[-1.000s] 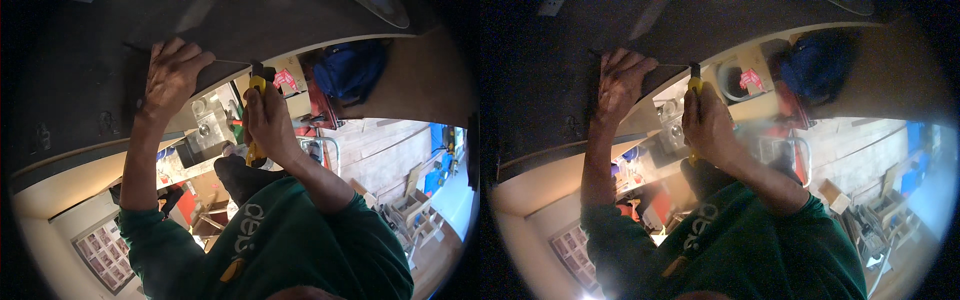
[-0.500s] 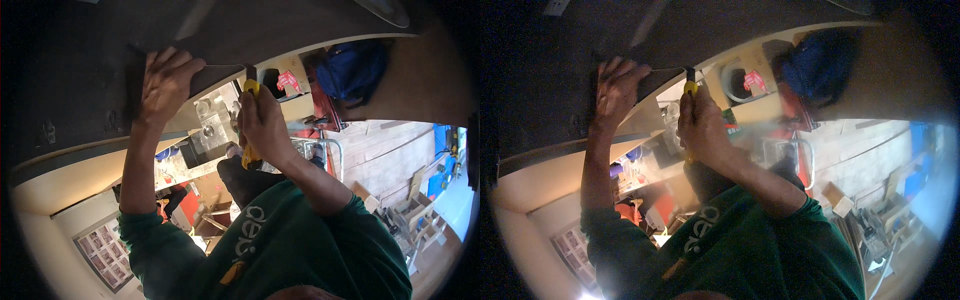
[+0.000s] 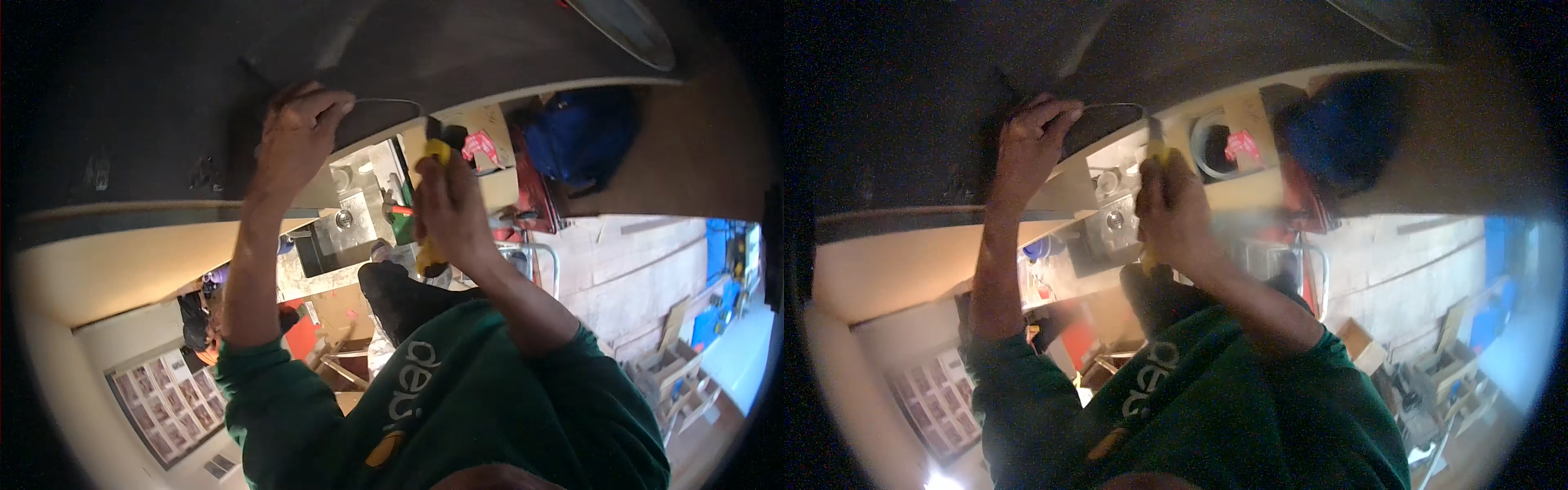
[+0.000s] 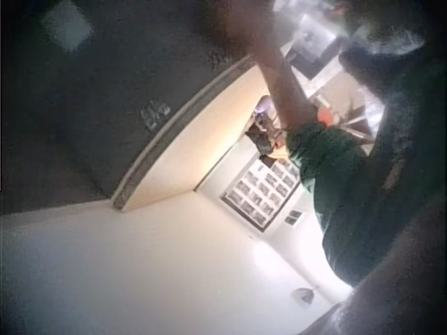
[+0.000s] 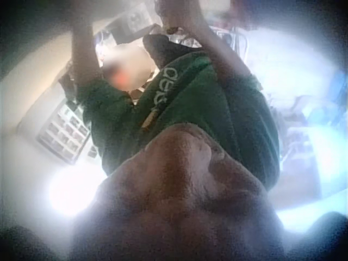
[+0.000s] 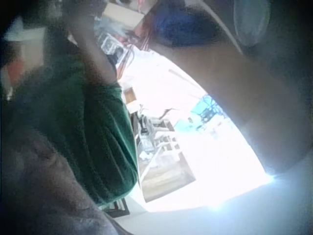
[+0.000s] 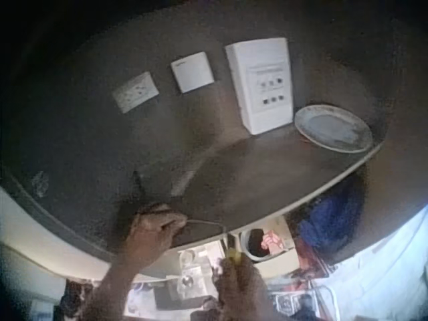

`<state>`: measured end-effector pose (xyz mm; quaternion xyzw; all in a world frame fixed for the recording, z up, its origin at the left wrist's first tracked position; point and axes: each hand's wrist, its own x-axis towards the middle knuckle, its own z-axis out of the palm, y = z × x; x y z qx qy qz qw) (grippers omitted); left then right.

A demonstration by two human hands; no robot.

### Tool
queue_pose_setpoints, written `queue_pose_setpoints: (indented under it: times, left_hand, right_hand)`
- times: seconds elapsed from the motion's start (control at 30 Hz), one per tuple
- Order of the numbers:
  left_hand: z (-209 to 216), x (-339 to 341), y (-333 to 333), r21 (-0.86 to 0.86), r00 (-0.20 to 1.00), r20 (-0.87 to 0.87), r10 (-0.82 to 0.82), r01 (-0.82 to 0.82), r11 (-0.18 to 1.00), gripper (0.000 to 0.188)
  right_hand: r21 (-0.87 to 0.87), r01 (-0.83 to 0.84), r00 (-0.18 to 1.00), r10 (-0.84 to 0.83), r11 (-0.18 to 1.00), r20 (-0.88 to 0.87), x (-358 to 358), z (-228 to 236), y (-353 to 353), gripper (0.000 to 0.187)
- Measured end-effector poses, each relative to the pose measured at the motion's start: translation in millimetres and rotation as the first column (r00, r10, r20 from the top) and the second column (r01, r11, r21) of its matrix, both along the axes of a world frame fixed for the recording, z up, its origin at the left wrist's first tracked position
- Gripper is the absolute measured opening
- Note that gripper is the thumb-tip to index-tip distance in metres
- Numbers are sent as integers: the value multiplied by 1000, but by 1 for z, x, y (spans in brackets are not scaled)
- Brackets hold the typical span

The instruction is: The person uses a hammer to tap a wooden cabinet door into place, then uses red scissors to trim a small metal bracket attached to the door. They subsequently use a yellow utility knife to cut a piece of material on the cabinet surface.

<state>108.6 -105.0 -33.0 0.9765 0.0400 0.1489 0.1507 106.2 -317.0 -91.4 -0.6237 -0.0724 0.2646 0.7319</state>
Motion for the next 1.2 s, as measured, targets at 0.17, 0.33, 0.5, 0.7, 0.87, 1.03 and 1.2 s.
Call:
queue_pose_setpoints:
  times: [0.17,0.33,0.5,0.7,0.87,1.03,1.2]
  left_hand:
    - [-2,-19,4,-186,942,266,203,-156,970,40]
    - [-10,-39,44,478,978,205,48,-143,867,50]
    - [9,-7,23,239,1000,-24,-4,9,971,44]
    - [25,46,-32,423,997,-50,64,-37,905,42]
    - [1,122,-48,113,993,115,32,-46,993,43]
    - [20,110,-112,10,974,180,136,-140,990,46]
    - [2,38,-118,245,963,259,75,-141,959,27]
  right_hand:
    - [-442,42,858,194,896,476,16,-45,-65,22]
    - [-198,159,964,-108,967,244,24,-99,-148,22]
    - [-318,90,996,-87,944,21,11,-118,-225,23]
    - [-305,179,981,-191,935,-9,-11,-143,-283,19]
    - [-218,284,957,-261,934,130,15,-150,-293,18]
    - [-64,379,924,-382,923,-37,38,-119,-292,14]
    - [79,353,898,-361,932,253,90,-70,-281,12]
